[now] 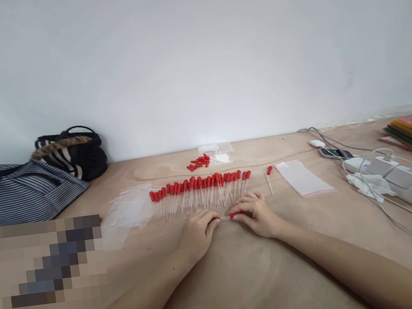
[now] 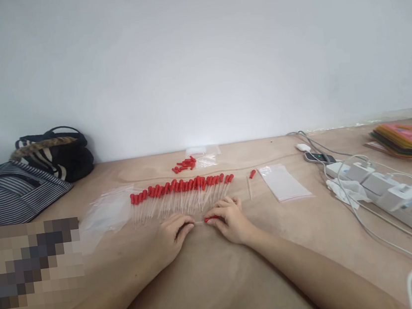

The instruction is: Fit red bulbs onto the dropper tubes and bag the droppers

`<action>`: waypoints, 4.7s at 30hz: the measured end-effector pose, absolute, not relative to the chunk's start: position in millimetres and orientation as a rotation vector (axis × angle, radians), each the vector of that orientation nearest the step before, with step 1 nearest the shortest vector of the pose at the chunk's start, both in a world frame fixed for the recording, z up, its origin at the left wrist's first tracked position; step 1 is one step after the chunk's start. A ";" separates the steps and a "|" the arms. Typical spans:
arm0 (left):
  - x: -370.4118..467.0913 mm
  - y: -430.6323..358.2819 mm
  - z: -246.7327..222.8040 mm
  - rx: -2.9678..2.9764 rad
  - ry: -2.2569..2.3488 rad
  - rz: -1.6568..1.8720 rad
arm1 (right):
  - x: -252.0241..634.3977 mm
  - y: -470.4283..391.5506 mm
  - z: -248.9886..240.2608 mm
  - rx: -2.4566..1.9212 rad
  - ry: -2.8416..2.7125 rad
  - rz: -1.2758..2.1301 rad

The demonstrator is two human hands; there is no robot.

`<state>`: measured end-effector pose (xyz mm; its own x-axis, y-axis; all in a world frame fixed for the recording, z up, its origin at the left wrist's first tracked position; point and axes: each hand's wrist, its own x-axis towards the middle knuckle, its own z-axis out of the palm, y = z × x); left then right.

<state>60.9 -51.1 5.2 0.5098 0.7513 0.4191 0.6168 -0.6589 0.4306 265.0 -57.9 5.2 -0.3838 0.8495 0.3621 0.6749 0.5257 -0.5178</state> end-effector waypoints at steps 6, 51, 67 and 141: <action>60.4 -51.1 3.6 2.554 1.129 0.883 | 263.0 -60.7 7.9 -1.174 -2.173 0.466; 69.6 -65.1 12.2 2.477 1.146 0.974 | 257.0 -57.1 -0.9 -0.952 -1.972 0.618; 71.7 -63.2 7.4 2.442 1.213 1.013 | 261.5 -55.6 5.4 -1.045 -1.878 0.638; 64.7 -60.6 8.9 2.573 0.969 0.698 | 309.2 -19.4 25.2 -2.257 -1.867 0.482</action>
<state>64.7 -60.6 8.9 0.6538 0.6790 0.3340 0.5313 -0.7262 0.4363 309.2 -19.4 25.2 0.1622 0.9772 -0.1372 0.9213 -0.1998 -0.3335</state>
